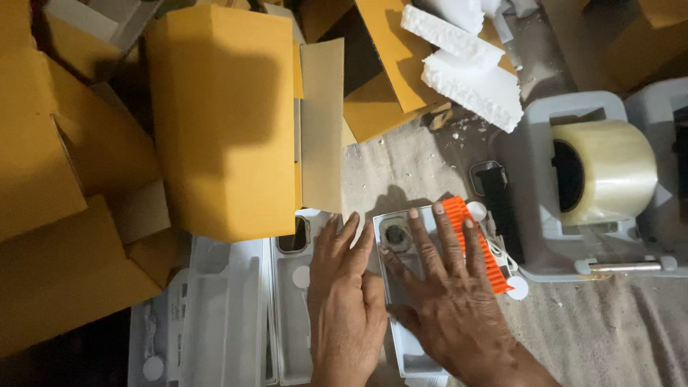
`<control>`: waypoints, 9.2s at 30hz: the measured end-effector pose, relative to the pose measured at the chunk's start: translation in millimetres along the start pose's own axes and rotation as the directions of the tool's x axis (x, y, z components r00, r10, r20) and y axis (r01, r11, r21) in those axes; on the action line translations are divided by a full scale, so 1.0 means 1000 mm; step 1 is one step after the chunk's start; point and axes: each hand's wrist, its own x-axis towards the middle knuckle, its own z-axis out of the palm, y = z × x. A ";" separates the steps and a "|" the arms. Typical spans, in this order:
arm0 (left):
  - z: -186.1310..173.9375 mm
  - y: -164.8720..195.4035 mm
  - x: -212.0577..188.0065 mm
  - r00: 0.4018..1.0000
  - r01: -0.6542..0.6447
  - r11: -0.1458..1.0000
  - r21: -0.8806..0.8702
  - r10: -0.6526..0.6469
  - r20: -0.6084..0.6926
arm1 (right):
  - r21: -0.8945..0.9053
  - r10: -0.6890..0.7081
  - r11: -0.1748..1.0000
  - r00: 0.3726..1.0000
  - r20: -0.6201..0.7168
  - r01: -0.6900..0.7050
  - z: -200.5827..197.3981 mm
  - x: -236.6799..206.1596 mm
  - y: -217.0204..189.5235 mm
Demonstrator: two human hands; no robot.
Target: The person packs smartwatch retail boxes on a bed: they place a watch face, orange strap, charging cable and charger puck into white inner trays, fit the trays into cardboard boxes, and press the boxes closed. They handle tape dispensers nearby and arrange packed boxes aside as they finish each one.
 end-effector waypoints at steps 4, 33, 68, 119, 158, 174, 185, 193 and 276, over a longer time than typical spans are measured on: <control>0.004 0.003 0.001 0.997 -0.074 0.983 0.168 0.069 0.032 | 0.028 0.018 0.999 0.994 -0.110 -0.015 -0.007 -0.002 0.017; 0.026 0.005 0.009 0.988 -0.121 0.897 0.426 0.068 0.138 | -0.119 0.094 0.989 0.994 0.064 -0.085 0.014 0.001 0.003; 0.012 0.011 0.008 0.992 -0.073 0.970 0.231 0.046 0.121 | -0.049 0.162 0.987 0.968 0.194 -0.155 -0.004 0.003 0.025; 0.051 -0.001 0.006 0.984 0.020 0.998 -0.066 -0.008 0.178 | 0.554 0.600 0.745 0.009 -0.800 -0.372 -0.074 -0.069 0.052; 0.038 -0.006 0.001 0.925 0.158 -0.041 -0.987 -0.343 0.163 | -0.042 -0.137 0.990 0.988 -0.067 0.135 0.017 0.001 -0.011; 0.042 -0.012 0.001 0.934 0.151 -0.063 -0.987 -0.319 0.163 | -0.049 -0.004 0.999 0.999 0.052 0.007 0.023 0.026 0.006; 0.040 -0.012 0.000 0.930 0.167 -0.057 -0.984 -0.324 0.177 | -0.047 0.015 0.999 0.993 -0.117 -0.020 0.022 0.016 0.012; 0.037 -0.009 0.003 0.924 0.195 -0.037 -0.980 -0.328 0.196 | -0.067 -0.030 0.997 0.999 -0.013 0.029 0.020 0.032 0.010; 0.046 -0.016 0.004 0.924 0.167 -0.086 -0.982 -0.333 0.186 | -0.061 -0.012 0.998 0.994 0.110 0.019 0.012 0.033 0.006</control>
